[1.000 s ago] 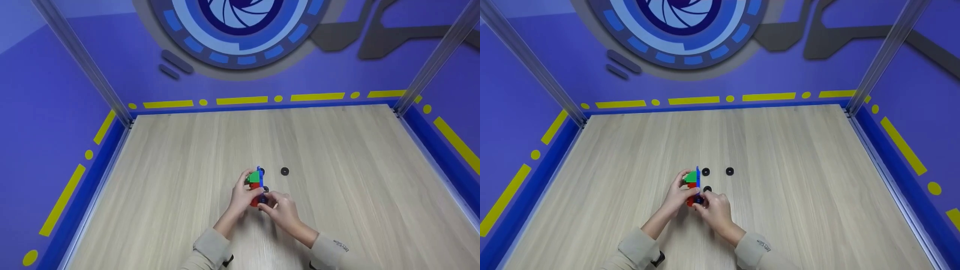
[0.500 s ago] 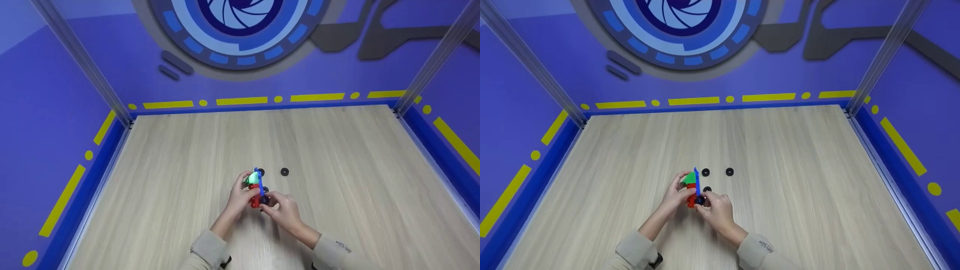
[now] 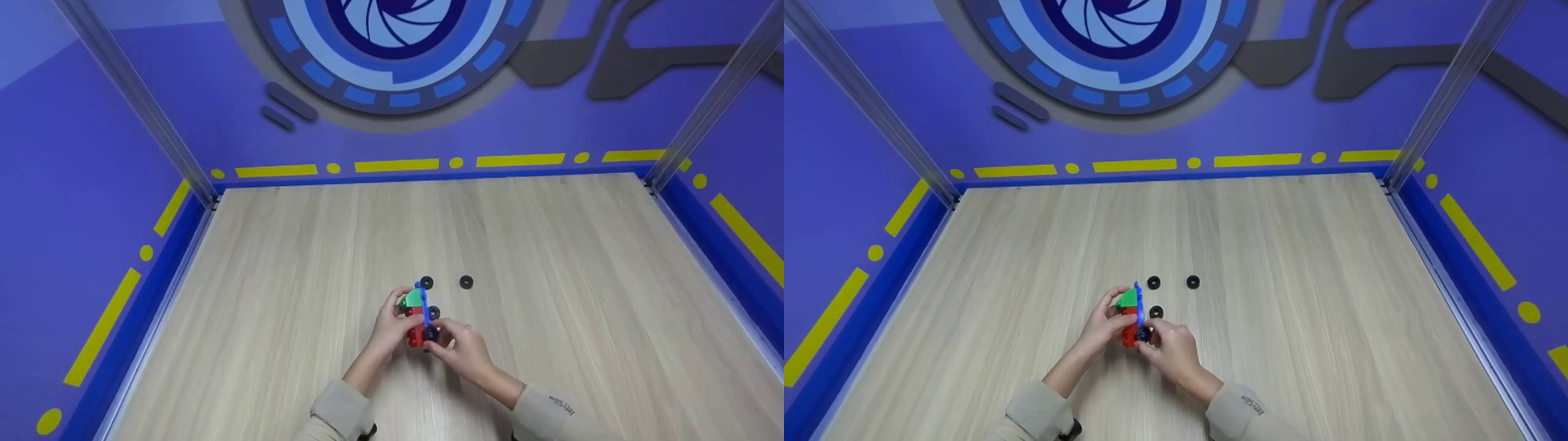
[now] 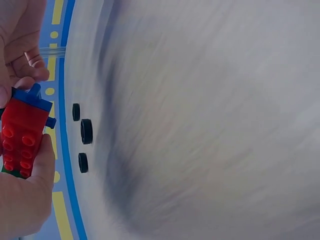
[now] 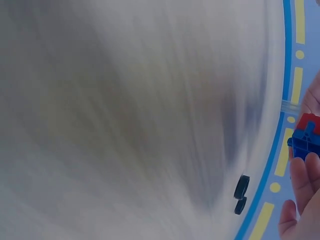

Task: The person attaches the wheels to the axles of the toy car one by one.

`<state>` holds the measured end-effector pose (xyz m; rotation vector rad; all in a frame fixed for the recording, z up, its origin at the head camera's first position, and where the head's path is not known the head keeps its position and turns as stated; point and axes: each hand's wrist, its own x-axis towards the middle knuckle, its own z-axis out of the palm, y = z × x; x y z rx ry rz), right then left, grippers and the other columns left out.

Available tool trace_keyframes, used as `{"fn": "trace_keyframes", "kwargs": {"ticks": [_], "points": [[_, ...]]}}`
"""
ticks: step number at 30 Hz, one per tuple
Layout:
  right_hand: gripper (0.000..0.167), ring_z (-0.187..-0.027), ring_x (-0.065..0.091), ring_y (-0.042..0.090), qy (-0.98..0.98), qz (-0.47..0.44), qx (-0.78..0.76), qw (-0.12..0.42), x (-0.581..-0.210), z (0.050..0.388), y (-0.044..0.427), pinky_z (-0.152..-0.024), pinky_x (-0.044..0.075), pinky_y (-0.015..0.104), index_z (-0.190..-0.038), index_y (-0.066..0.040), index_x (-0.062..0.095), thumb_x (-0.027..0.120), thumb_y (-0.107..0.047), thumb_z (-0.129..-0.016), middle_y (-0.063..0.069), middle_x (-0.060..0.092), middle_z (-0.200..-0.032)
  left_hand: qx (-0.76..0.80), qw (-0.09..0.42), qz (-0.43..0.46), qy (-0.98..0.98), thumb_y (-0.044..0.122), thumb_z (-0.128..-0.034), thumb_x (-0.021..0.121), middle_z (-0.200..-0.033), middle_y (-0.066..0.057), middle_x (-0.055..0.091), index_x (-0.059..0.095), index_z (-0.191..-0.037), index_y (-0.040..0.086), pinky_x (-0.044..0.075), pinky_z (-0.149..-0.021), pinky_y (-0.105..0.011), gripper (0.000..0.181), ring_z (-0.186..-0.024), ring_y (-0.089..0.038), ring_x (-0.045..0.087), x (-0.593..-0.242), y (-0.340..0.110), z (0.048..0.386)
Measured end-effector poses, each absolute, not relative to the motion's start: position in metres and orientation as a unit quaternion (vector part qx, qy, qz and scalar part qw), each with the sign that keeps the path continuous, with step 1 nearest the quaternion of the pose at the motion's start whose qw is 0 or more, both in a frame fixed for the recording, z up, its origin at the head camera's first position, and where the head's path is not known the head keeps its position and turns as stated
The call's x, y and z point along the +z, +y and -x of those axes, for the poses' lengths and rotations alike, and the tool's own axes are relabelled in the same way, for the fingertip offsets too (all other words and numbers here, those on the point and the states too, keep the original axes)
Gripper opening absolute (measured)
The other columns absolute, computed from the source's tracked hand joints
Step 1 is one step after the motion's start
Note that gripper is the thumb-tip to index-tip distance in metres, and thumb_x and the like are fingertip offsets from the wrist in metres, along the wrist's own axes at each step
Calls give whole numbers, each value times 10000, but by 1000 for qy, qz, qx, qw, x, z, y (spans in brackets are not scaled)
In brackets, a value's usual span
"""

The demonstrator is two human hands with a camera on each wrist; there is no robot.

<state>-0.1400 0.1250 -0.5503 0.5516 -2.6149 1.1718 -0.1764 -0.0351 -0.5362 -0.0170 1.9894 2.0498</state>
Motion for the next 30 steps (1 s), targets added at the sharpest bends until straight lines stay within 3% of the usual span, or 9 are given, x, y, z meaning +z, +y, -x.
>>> {"fn": "trace_keyframes", "kwargs": {"ticks": [5,12,16,20,24,30], "points": [[289,-654,562,112,-887,-199,412,67,-553,145,129,-588,475,206,-987,-34,602,683,-141,-732,39,613,-765,692,128,30,709,32,-780,598,-1206,-222,483,377,-1283,107,484,-782,-352,555,-992,-257,544,-535,-41,178],[253,-706,542,119,-892,-168,418,36,-558,162,135,-628,467,220,-961,-48,614,685,-120,-730,78,574,-891,675,109,61,728,55,-789,592,-1290,-203,419,368,-1297,147,438,-871,-406,563,-1101,-318,485,-535,-47,178],[253,-710,530,131,-890,-143,430,44,-563,173,134,-619,455,232,-941,-50,618,693,-108,-707,73,542,-912,671,111,71,729,38,-797,577,-1288,-222,419,354,-1306,113,422,-895,-421,561,-1123,-339,465,-520,-47,172],[279,-691,508,141,-883,-123,449,56,-567,184,133,-604,430,233,-943,-23,612,698,-82,-684,97,525,-915,674,115,74,726,46,-801,581,-1273,-221,439,356,-1306,121,439,-869,-392,558,-1095,-310,483,-513,-47,168],[312,-705,501,145,-889,-88,449,28,-569,192,132,-617,411,235,-984,-28,605,699,-94,-694,68,529,-951,675,117,72,725,39,-803,579,-1269,-232,441,357,-1305,115,452,-840,-372,554,-1071,-300,499,-516,-47,170],[344,-803,508,177,-897,-58,439,10,-575,198,129,-728,415,320,-1015,-42,601,703,-124,-697,65,552,-978,678,119,69,722,43,-794,594,-1249,-223,452,357,-1310,133,469,-799,-360,576,-1024,-273,517,-537,-48,179]]}}
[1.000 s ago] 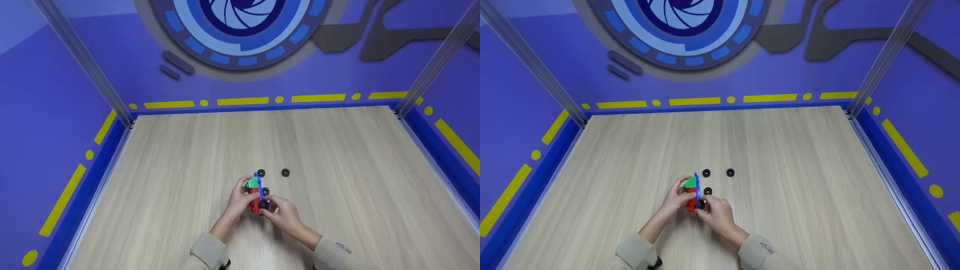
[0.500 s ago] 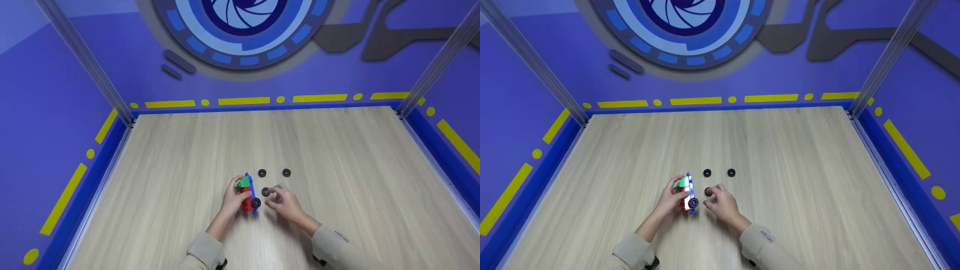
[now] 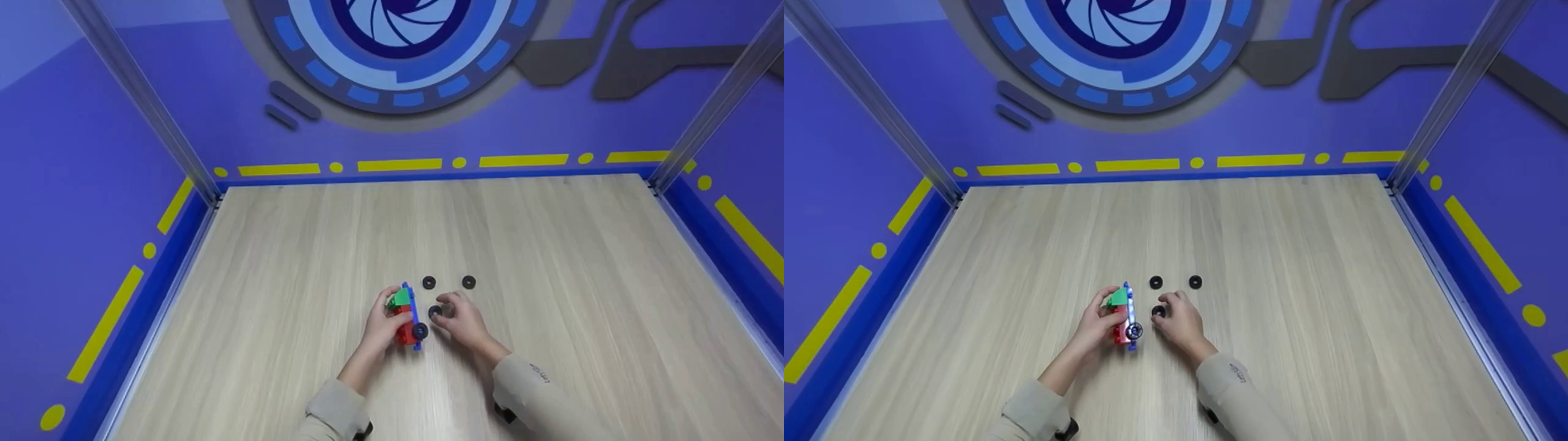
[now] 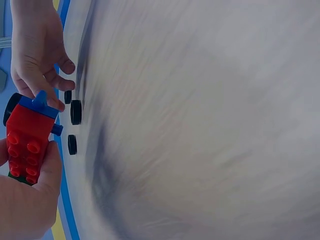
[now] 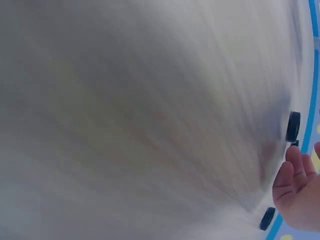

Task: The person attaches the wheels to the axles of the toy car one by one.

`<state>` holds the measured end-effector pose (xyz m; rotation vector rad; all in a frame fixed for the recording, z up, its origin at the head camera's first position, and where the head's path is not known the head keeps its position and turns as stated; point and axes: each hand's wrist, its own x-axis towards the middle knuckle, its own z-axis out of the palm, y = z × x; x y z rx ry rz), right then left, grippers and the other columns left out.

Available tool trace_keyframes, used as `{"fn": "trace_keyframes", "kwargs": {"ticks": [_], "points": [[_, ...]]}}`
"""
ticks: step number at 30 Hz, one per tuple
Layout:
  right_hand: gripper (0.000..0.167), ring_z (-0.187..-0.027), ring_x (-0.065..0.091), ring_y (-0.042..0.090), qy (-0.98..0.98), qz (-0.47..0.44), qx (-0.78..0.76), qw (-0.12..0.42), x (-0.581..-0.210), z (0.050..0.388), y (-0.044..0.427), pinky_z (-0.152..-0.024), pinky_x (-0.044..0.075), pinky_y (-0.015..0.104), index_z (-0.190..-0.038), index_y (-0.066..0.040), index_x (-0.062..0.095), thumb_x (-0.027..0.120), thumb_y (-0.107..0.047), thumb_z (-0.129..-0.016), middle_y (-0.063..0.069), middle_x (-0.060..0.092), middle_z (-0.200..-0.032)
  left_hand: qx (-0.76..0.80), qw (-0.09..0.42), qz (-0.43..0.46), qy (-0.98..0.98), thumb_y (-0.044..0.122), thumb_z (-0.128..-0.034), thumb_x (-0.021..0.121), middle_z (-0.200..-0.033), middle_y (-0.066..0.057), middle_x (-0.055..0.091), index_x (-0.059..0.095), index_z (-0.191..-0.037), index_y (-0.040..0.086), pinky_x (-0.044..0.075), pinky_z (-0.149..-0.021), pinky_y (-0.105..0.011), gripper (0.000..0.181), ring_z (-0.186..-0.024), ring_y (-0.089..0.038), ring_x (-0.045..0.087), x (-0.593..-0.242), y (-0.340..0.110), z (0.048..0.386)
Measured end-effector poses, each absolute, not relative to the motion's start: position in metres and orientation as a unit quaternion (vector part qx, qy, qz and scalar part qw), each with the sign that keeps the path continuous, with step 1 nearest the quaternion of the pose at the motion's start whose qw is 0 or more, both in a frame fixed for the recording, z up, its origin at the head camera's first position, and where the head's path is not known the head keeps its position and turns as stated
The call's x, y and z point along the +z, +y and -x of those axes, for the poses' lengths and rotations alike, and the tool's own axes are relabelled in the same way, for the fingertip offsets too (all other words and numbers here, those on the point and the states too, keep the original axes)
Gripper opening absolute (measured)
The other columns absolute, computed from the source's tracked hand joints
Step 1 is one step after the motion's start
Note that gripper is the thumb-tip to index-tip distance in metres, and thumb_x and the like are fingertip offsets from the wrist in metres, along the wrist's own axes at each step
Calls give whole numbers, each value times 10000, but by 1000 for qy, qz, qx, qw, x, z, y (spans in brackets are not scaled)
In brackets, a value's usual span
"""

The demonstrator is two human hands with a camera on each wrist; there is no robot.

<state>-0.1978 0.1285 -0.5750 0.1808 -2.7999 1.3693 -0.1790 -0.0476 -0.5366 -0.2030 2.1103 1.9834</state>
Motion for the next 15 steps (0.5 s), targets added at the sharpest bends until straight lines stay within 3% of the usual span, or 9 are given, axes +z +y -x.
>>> {"fn": "trace_keyframes", "kwargs": {"ticks": [7,15], "points": [[356,-875,529,194,-914,-43,404,8,-581,200,128,-805,420,380,-1014,-82,604,709,-175,-688,53,562,-964,679,112,71,722,46,-788,600,-1249,-219,456,359,-1313,167,479,-797,-362,590,-1020,-269,524,-545,-47,180],[343,-835,544,194,-937,-43,346,3,-584,202,125,-758,430,387,-981,-124,620,715,-247,-676,27,545,-930,682,119,67,719,37,-790,590,-1209,-208,490,353,-1310,154,478,-781,-357,584,-985,-244,534,-543,-48,180]]}}
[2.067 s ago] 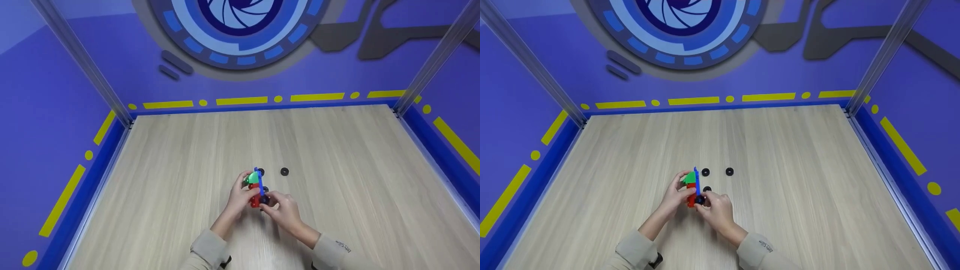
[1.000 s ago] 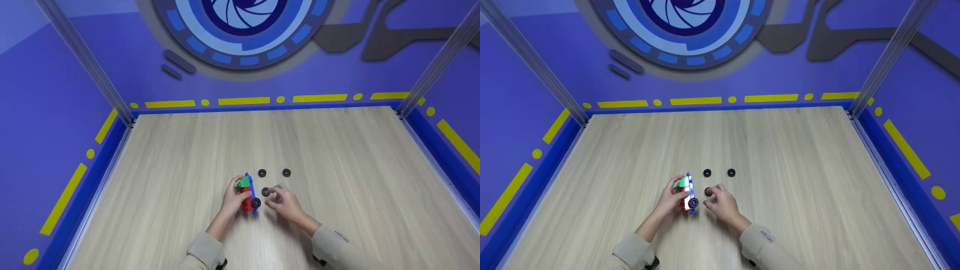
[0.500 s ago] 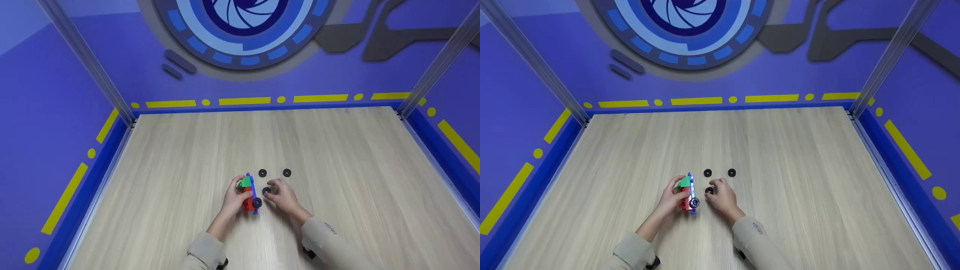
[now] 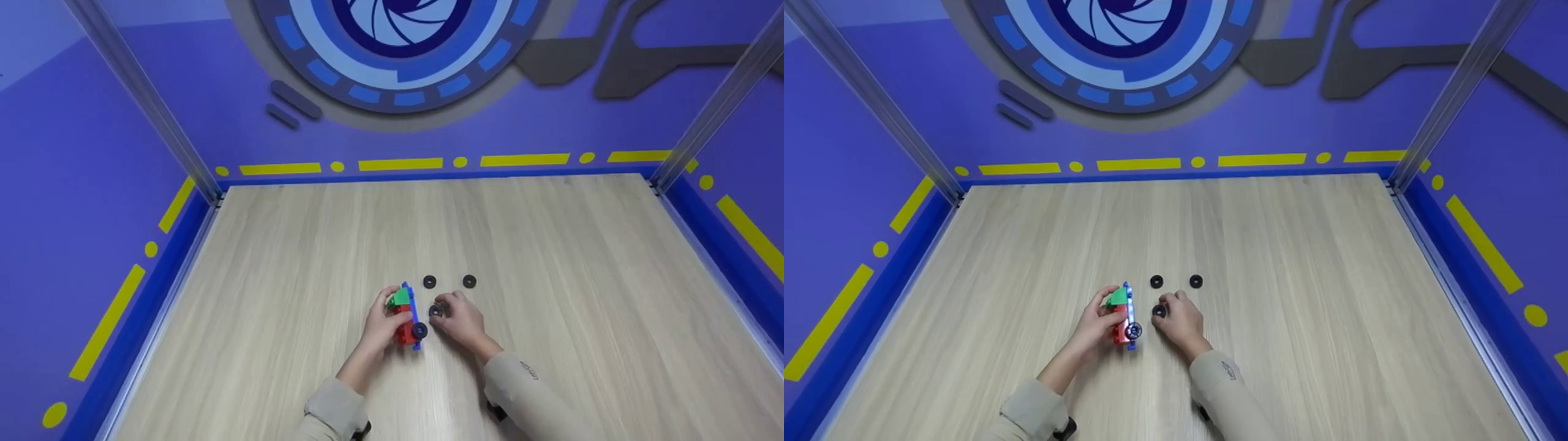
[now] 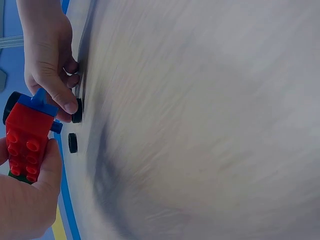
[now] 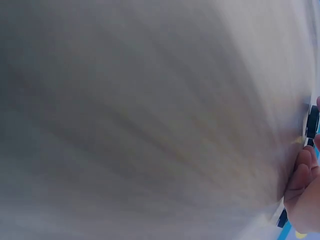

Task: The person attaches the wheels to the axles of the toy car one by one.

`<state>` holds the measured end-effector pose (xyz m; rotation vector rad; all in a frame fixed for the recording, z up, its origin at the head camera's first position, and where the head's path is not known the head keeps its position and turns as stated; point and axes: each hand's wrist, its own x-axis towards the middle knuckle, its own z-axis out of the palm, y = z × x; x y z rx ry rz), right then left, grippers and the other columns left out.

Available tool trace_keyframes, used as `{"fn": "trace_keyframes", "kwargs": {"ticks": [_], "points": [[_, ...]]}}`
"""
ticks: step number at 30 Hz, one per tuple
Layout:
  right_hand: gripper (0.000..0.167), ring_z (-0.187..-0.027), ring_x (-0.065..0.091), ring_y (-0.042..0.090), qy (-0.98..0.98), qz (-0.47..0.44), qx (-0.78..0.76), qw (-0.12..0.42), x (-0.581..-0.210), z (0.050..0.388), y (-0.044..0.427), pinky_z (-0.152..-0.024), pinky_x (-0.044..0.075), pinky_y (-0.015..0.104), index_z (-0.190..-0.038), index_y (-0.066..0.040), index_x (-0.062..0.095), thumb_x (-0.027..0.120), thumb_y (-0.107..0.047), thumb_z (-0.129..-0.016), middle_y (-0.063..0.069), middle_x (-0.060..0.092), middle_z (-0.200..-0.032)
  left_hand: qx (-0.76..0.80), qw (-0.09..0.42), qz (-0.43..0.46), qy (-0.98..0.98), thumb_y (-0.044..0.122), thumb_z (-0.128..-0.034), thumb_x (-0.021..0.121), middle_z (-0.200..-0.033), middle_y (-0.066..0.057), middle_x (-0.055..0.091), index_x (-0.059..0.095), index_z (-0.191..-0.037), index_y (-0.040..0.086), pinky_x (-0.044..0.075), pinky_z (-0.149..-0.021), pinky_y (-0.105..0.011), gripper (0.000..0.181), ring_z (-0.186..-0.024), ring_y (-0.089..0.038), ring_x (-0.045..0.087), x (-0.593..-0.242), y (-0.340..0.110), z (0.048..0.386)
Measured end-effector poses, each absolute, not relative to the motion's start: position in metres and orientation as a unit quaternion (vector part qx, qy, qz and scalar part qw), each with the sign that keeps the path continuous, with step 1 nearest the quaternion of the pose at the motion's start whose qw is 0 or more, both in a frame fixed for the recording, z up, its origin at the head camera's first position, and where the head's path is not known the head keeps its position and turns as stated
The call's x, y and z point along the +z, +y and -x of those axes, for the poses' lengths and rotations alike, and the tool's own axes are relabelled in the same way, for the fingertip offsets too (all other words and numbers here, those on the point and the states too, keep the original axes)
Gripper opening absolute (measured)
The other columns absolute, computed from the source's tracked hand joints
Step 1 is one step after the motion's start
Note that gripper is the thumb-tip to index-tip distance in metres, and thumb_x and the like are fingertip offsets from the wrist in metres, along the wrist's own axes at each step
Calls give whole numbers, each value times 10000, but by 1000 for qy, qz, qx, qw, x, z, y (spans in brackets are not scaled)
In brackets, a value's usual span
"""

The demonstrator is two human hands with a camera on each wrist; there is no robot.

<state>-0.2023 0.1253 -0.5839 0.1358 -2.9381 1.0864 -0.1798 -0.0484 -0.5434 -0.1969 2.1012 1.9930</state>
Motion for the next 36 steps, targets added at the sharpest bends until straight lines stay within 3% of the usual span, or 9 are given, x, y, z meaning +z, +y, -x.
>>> {"fn": "trace_keyframes", "kwargs": {"ticks": [11,22,28,36], "points": [[247,-747,539,168,-945,-53,322,29,-584,203,123,-679,430,348,-874,-139,643,720,-239,-662,-7,524,-827,685,136,69,713,6,-798,565,-1209,-233,482,336,-1311,98,479,-778,-359,569,-984,-251,530,-520,-51,173],[239,-710,503,132,-945,-49,323,22,-585,203,124,-654,414,323,-876,-144,651,717,-255,-675,-18,513,-799,682,133,78,715,60,-805,589,-1235,-195,471,349,-1317,192,485,-773,-357,581,-997,-241,529,-542,-50,179],[267,-762,515,144,-934,-46,355,0,-582,203,128,-713,427,342,-934,-115,644,709,-211,-693,3,525,-842,686,126,77,713,46,-794,593,-1240,-212,466,365,-1306,184,483,-785,-354,578,-1010,-257,528,-542,-49,180],[262,-728,477,133,-913,-54,404,-20,-571,205,138,-654,384,286,-948,-79,639,703,-129,-698,12,511,-837,682,129,70,716,48,-803,579,-1233,-210,466,355,-1306,170,480,-788,-346,564,-1003,-250,533,-538,-50,177]]}}
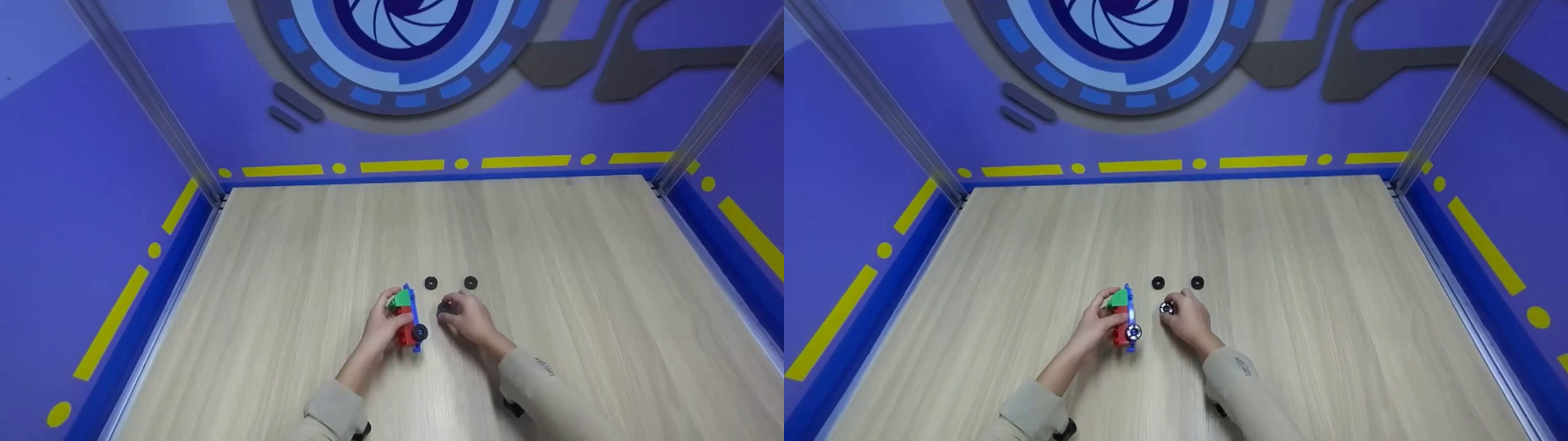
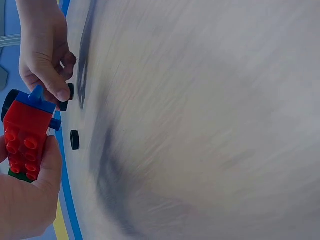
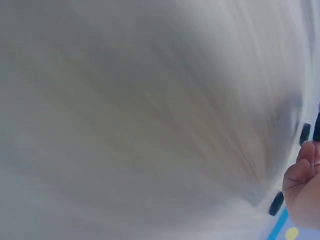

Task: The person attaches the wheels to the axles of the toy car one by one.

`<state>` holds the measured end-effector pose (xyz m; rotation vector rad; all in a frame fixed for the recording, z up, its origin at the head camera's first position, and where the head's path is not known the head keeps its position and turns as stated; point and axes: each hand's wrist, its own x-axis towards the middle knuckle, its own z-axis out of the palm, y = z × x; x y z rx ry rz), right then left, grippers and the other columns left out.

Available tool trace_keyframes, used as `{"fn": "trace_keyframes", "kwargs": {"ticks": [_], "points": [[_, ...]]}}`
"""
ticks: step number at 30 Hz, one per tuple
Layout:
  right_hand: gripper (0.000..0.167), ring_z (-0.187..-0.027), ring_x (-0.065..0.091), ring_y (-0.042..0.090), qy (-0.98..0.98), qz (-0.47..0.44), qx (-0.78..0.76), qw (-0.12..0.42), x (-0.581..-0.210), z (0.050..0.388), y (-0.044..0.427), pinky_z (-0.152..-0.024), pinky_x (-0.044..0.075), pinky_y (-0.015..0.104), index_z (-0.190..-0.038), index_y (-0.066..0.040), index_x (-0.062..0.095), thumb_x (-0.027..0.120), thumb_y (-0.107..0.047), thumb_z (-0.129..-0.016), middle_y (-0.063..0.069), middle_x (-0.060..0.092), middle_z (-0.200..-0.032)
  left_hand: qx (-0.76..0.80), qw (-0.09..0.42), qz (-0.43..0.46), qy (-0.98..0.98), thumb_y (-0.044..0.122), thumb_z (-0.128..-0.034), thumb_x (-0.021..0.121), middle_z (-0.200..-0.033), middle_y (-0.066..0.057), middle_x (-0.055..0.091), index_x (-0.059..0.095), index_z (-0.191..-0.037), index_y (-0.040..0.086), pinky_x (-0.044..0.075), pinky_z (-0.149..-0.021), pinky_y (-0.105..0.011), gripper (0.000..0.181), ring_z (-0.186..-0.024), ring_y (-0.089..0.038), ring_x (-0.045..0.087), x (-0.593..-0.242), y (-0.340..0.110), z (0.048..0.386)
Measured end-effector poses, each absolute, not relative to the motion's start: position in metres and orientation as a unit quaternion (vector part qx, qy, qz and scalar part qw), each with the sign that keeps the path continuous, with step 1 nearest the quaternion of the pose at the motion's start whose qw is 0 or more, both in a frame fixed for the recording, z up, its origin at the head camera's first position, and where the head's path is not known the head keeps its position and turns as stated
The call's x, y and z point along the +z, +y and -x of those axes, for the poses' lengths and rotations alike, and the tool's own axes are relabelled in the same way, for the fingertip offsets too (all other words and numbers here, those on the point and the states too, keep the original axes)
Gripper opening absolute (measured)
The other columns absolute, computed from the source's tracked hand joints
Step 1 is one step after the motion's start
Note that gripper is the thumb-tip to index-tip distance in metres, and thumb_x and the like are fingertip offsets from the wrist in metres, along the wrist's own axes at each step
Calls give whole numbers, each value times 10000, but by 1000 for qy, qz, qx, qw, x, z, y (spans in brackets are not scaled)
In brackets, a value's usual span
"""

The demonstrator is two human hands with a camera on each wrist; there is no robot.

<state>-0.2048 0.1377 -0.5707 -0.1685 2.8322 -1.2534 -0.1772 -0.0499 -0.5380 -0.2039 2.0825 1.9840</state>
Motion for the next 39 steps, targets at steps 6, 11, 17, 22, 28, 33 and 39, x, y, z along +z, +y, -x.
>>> {"fn": "trace_keyframes", "kwargs": {"ticks": [6,11,17,22,28,33,39], "points": [[275,-704,484,126,905,63,-420,26,-559,206,144,-636,391,275,-948,-80,642,716,-120,-687,16,527,-874,681,144,76,714,70,-799,591,-1223,-197,472,357,-1308,183,484,-766,-334,571,-987,-241,537,-534,-49,177],[279,-694,469,128,908,65,-412,30,-550,205,146,-600,379,251,-964,-95,644,714,-140,-697,13,530,-887,680,149,70,715,65,-797,587,-1213,-205,470,356,-1310,154,477,-758,-325,569,-972,-241,536,-526,-49,174],[287,-768,496,152,897,86,-433,11,-540,204,145,-653,404,258,-1000,-64,624,694,-115,-726,5,536,-898,686,151,60,710,120,-789,606,-1237,-202,454,355,-1314,179,483,-769,-328,585,-982,-242,542,-532,-48,175],[266,-807,507,179,884,113,-454,-22,-529,201,141,-659,414,240,-971,-74,616,699,-110,-721,5,540,-888,681,145,55,715,156,-793,610,-1256,-187,449,357,-1311,195,469,-814,-345,578,-1017,-244,529,-535,-46,175],[247,-804,501,207,878,139,-456,-40,-521,195,135,-632,402,204,-974,-104,611,690,-123,-740,-1,537,-877,674,151,39,722,175,-801,605,-1245,-176,459,367,-1299,207,460,-819,-356,554,-1018,-246,527,-533,-44,173],[275,-783,490,154,879,152,-449,-51,-517,194,131,-611,416,222,-999,-72,613,691,-122,-740,-3,548,-889,664,157,30,731,198,-804,608,-1306,-150,418,383,-1291,226,420,-886,-418,537,-1107,-273,478,-530,-43,172],[276,-791,512,194,877,165,-447,-58,-516,193,131,-603,425,220,-1001,-83,612,690,-118,-739,-4,549,-892,667,168,25,725,157,-801,599,-1273,-169,459,377,-1299,163,406,-891,-417,545,-1080,-265,495,-517,-42,169]]}}
